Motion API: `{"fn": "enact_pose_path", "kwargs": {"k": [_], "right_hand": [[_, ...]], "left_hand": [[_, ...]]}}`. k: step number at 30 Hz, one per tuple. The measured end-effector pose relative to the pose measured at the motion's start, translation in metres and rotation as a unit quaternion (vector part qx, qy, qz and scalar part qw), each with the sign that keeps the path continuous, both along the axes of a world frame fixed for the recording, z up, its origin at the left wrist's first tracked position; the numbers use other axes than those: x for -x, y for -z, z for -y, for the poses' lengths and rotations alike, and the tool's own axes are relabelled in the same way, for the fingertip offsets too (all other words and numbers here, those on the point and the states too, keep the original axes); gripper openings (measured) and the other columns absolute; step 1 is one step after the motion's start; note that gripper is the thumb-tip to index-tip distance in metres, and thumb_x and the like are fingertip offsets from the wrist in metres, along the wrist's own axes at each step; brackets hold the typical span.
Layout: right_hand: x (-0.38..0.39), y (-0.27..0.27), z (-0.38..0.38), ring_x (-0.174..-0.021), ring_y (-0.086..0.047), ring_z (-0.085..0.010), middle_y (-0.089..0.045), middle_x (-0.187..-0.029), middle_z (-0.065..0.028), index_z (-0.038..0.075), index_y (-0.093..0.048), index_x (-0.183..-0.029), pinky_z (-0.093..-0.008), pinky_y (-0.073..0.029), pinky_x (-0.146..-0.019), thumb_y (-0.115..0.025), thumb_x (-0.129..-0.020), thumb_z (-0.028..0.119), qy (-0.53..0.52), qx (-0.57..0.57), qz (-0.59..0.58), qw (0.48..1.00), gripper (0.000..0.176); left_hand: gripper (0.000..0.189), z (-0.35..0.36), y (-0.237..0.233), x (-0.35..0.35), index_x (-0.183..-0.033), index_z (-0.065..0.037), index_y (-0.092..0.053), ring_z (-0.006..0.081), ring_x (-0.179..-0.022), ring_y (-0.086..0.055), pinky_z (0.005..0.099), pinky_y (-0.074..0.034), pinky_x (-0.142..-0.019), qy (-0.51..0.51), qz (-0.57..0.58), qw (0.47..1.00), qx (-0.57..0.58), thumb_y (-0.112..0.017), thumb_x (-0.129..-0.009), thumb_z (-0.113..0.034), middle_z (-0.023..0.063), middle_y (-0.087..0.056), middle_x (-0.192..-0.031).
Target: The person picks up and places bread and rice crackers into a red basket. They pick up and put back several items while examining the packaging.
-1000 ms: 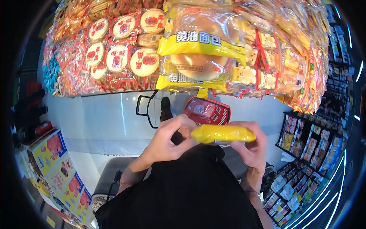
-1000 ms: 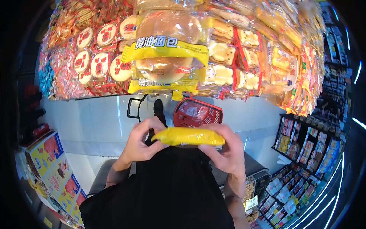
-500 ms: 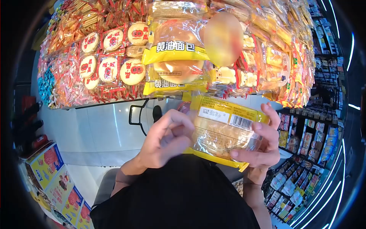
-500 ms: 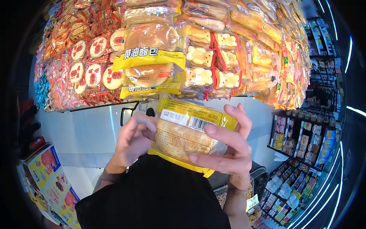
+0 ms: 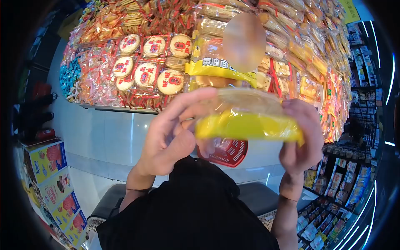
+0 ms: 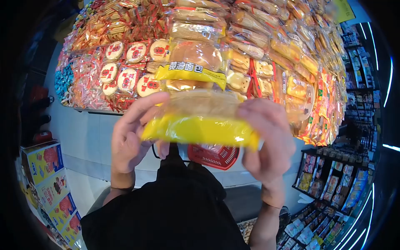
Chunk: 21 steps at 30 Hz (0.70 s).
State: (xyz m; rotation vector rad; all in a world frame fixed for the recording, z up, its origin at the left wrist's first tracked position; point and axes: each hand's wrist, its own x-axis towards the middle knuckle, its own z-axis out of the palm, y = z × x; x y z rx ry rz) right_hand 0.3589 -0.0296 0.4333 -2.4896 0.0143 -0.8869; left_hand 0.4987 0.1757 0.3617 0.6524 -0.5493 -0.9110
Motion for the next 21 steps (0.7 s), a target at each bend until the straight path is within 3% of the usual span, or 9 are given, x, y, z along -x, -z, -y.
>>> {"fn": "enact_pose_path", "kwargs": {"k": [3, 4, 7, 9, 13, 15, 19, 20, 21], "right_hand": [[-0.022, 0.002, 0.016, -0.072, -0.058, -0.012, -0.063, -0.084, -0.005, -0.005, -0.065, -0.095, -0.0261, -0.047, -0.063, -0.057, -0.098, 0.016, 0.109, -0.152, -0.009, 0.982, 0.022], [-0.033, -0.001, 0.026, -0.072, -0.058, -0.012, -0.063, -0.084, -0.005, -0.005, -0.065, -0.095, -0.0261, -0.047, -0.063, -0.057, -0.098, 0.016, 0.102, -0.156, -0.007, 0.982, 0.022], [-0.074, 0.005, 0.062, -0.061, -0.045, -0.0026, -0.055, -0.071, 0.0042, 0.0, -0.065, -0.086, -0.02, -0.034, -0.052, -0.059, -0.098, 0.022, 0.166, -0.221, -0.152, 0.949, 0.025], [-0.096, 0.026, 0.081, -0.053, -0.037, -0.0025, -0.048, -0.063, 0.0072, 0.006, -0.064, -0.079, -0.0212, -0.024, -0.047, -0.063, -0.096, 0.026, 0.074, -0.453, -0.135, 0.878, 0.026], [-0.113, 0.034, 0.087, -0.053, -0.042, -0.0029, -0.052, -0.064, 0.0053, 0.006, -0.064, -0.078, -0.0211, -0.028, -0.046, -0.065, -0.095, 0.029, 0.094, -0.416, -0.238, 0.873, 0.028], [-0.113, 0.031, 0.082, -0.056, -0.048, -0.0031, -0.057, -0.067, 0.0031, 0.003, -0.064, -0.085, -0.0204, -0.034, -0.048, -0.067, -0.094, 0.031, 0.132, -0.238, -0.262, 0.926, 0.03], [-0.096, 0.021, 0.09, -0.055, -0.042, -0.001, -0.055, -0.069, 0.0037, 0.002, -0.063, -0.098, -0.021, -0.032, -0.046, -0.063, -0.097, 0.026, 0.171, -0.134, -0.137, 0.966, 0.024], [-0.078, 0.002, 0.118, -0.089, -0.047, -0.0142, -0.057, -0.099, -0.0052, 0.005, -0.057, -0.116, -0.033, -0.037, -0.072, -0.059, -0.098, 0.031, -0.057, -0.325, -0.224, 0.917, 0.031], [-0.061, -0.015, 0.138, -0.122, -0.053, -0.0275, -0.058, -0.13, -0.0141, 0.009, -0.051, -0.135, -0.045, -0.042, -0.099, -0.055, -0.1, 0.035, -0.281, -0.486, -0.283, 0.778, 0.044]], "left_hand": [[0.062, -0.005, 0.007, -0.006, -0.145, 0.005, -0.035, 0.0098, -0.073, -0.057, 0.0231, -0.046, -0.069, 0.002, 0.043, 0.999, -0.005, -0.06, -0.098, -0.026, 0.0126, -0.065, -0.104], [0.053, -0.004, 0.005, -0.003, -0.14, 0.004, -0.044, 0.0076, -0.07, -0.056, 0.0212, -0.044, -0.065, -0.053, 0.062, 0.996, -0.044, -0.06, -0.098, -0.024, 0.0088, -0.065, -0.092], [0.042, -0.01, 0.025, -0.007, -0.131, 0.004, -0.052, 0.0068, -0.07, -0.055, 0.019, -0.042, -0.064, -0.153, 0.152, 0.973, -0.085, -0.059, -0.098, -0.02, 0.0047, -0.063, -0.086], [0.034, -0.013, 0.038, -0.005, -0.124, 0.005, -0.058, 0.0051, -0.068, -0.051, 0.0188, -0.04, -0.061, -0.201, 0.161, 0.96, -0.114, -0.06, -0.098, -0.018, 0.0009, -0.059, -0.08], [0.028, -0.038, 0.081, -0.011, -0.117, 0.004, -0.061, 0.0033, -0.062, -0.045, 0.0193, -0.034, -0.055, -0.263, 0.124, 0.946, -0.143, -0.06, -0.098, -0.018, -0.0029, -0.052, -0.072], [0.026, -0.052, 0.113, -0.016, -0.114, 0.003, -0.062, 0.0029, -0.06, -0.042, 0.0195, -0.032, -0.053, -0.275, 0.121, 0.936, -0.182, -0.06, -0.098, -0.018, -0.0039, -0.05, -0.07], [0.021, -0.083, 0.233, -0.032, -0.105, 0.0, -0.064, 0.0035, -0.06, -0.041, 0.0192, -0.032, -0.053, -0.391, 0.06, 0.839, -0.372, -0.062, -0.097, -0.02, -0.0046, -0.05, -0.07], [0.02, -0.093, 0.276, -0.035, -0.102, -0.001, -0.064, 0.0041, -0.061, -0.042, 0.0196, -0.033, -0.054, -0.428, 0.042, 0.791, -0.435, -0.063, -0.097, -0.02, -0.0042, -0.051, -0.071], [0.019, -0.107, 0.325, -0.035, -0.102, -0.001, -0.064, 0.007, -0.064, -0.045, 0.0222, -0.037, -0.057, -0.441, 0.067, 0.767, -0.462, -0.064, -0.095, -0.019, -0.002, -0.054, -0.075]]}}
